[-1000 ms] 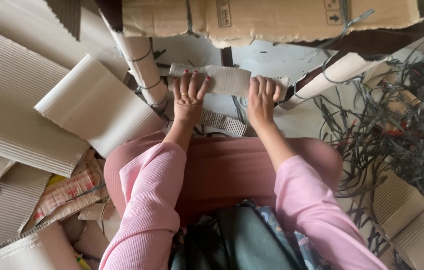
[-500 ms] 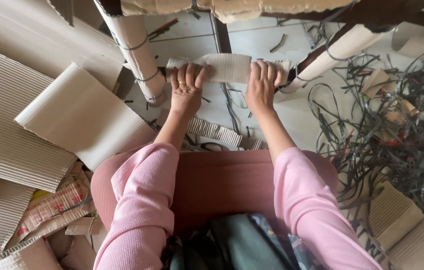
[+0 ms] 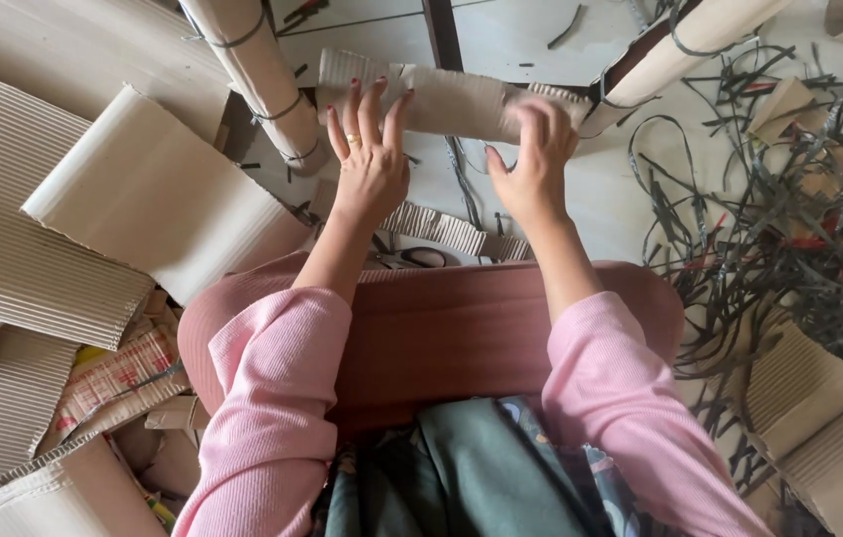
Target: Wrapping furniture legs with cardboard and securing them with plastic ties
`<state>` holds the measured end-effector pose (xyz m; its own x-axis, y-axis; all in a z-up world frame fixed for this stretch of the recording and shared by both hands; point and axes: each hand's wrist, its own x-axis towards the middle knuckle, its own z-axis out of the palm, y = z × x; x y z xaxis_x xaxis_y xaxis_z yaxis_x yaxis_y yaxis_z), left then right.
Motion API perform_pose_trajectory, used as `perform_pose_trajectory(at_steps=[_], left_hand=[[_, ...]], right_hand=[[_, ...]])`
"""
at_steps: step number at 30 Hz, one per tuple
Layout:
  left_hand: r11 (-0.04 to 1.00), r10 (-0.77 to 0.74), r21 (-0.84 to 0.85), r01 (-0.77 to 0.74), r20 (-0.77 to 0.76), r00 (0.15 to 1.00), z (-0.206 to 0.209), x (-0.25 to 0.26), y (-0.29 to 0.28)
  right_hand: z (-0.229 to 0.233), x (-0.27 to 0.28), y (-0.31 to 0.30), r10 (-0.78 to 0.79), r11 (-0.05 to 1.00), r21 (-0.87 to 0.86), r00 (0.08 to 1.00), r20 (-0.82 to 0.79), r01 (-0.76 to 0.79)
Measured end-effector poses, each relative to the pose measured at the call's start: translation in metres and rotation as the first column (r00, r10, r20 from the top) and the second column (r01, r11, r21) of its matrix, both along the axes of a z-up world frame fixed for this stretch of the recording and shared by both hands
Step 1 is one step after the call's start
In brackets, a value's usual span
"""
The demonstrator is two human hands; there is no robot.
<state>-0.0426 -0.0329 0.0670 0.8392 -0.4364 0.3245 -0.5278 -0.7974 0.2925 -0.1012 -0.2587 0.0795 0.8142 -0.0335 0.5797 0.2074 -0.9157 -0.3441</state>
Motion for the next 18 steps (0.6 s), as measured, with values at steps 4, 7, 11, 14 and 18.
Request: perform_pose_trajectory(at_steps=[4, 7, 11, 14, 18], left_hand=[[1.000, -0.016, -0.004, 0.016, -0.091, 0.996, 0.004, -0.009, -0.003], [0.995, -0.018, 0.091, 0.034, -0.170, 0.985, -0.006, -0.001, -0.001], [0.997, 0.000, 0.072, 0.009, -0.115, 0.993, -0.028, 0.006, -0.004], [1.000, -0.007, 0.019, 0.008, -0.080, 0.997, -0.030, 0.001, -0.008], [1.000, -0.020, -0.021, 0.020, -0.031, 0.999, -0.033, -0.004, -0.012]], right_hand=[[-0.018, -0.021, 0.005, 0.178, 0.977, 0.126, 0.983, -0.039, -0.172], [-0.075, -0.015, 0.001, 0.224, 0.927, 0.374, 0.826, -0.518, -0.016], [-0.143, 0.002, -0.018, 0.034, 0.948, 0.277, 0.815, -0.579, 0.157], [-0.142, 0.009, -0.008, -0.106, 0.988, 0.023, 0.787, -0.608, 0.151], [-0.131, 0.022, -0.001, -0.318, 0.938, -0.264, 0.863, -0.393, 0.225]])
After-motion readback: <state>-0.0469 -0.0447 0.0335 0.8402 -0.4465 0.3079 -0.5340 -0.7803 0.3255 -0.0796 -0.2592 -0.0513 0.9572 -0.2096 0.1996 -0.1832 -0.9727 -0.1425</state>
